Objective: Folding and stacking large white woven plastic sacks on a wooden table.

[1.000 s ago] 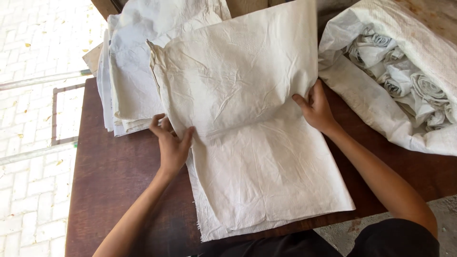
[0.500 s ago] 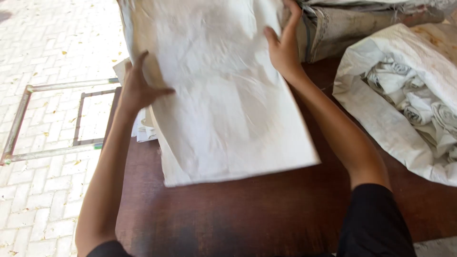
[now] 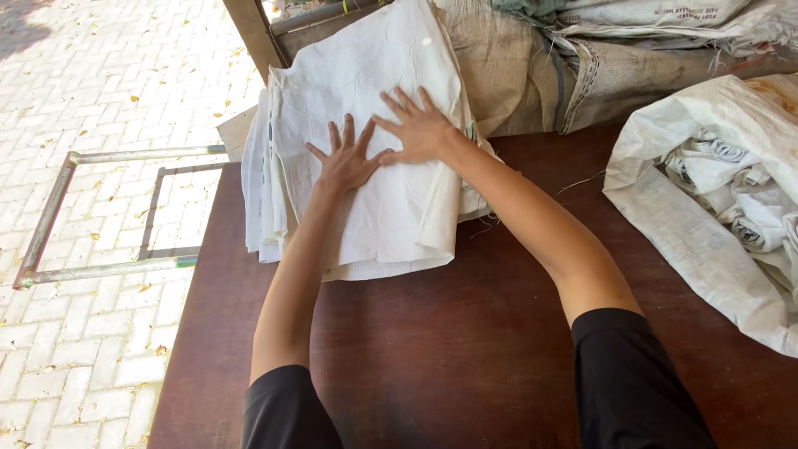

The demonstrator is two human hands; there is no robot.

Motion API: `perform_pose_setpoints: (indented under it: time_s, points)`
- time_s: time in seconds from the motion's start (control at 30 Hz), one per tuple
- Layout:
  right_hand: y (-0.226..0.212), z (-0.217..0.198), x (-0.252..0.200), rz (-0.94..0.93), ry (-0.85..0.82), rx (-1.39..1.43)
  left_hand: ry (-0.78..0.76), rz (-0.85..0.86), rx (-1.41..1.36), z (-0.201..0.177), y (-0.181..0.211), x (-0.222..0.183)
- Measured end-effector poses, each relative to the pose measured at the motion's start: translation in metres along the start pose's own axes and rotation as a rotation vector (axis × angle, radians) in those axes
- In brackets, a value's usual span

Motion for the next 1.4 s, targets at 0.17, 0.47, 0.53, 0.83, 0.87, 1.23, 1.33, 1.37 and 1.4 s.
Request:
perform_pose_setpoints:
  time_s: [0.17,0.47,0.53,0.83,0.87,1.23,1.33,1.37,1.4]
  points:
    - [0.000,-0.021,-0.009,0.024,-0.171,-0.006,-0.054,-0.002,0.088,-0.016,-0.013,-0.001]
    - [0.035,-0.038,-0.031,0.195,-0.262,0.021,-0.031,0.000,0.296,-0.031,-0.058,-0.035]
    - [0.038,-0.030,-0.032,0.215,-0.241,0.042,0.036,0.013,0.308,-0.026,-0.071,-0.039]
    - [0.036,-0.013,-0.045,0.103,0.147,-0.207,0.315,-0.049,0.590,0.007,-0.087,-0.021]
    - [0.030,-0.019,-0.044,0.086,0.217,-0.240,0.313,-0.084,0.627,0.012,-0.088,-0.023]
    - [0.029,-0.022,-0.028,0.290,0.395,-0.271,0.360,-0.248,0.536,0.021,-0.119,0.018]
    - [0.029,-0.032,-0.027,0.283,0.410,-0.191,0.307,-0.220,0.476,-0.010,-0.108,0.013]
    - [0.027,-0.041,-0.028,0.276,0.438,-0.155,0.314,-0.186,0.416,-0.021,-0.100,0.011]
    - [0.026,-0.050,-0.029,0.269,0.465,-0.119,0.320,-0.151,0.357,-0.033,-0.092,0.009]
Point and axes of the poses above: each hand's wrist, its own x-axis towards the middle knuckle, its own z-axis out of the palm, y = z × x, the point moved 2 cm from there along x, towards the middle knuckle, and after that the axes turned 15 degrees about y, right-handed, at the moved point
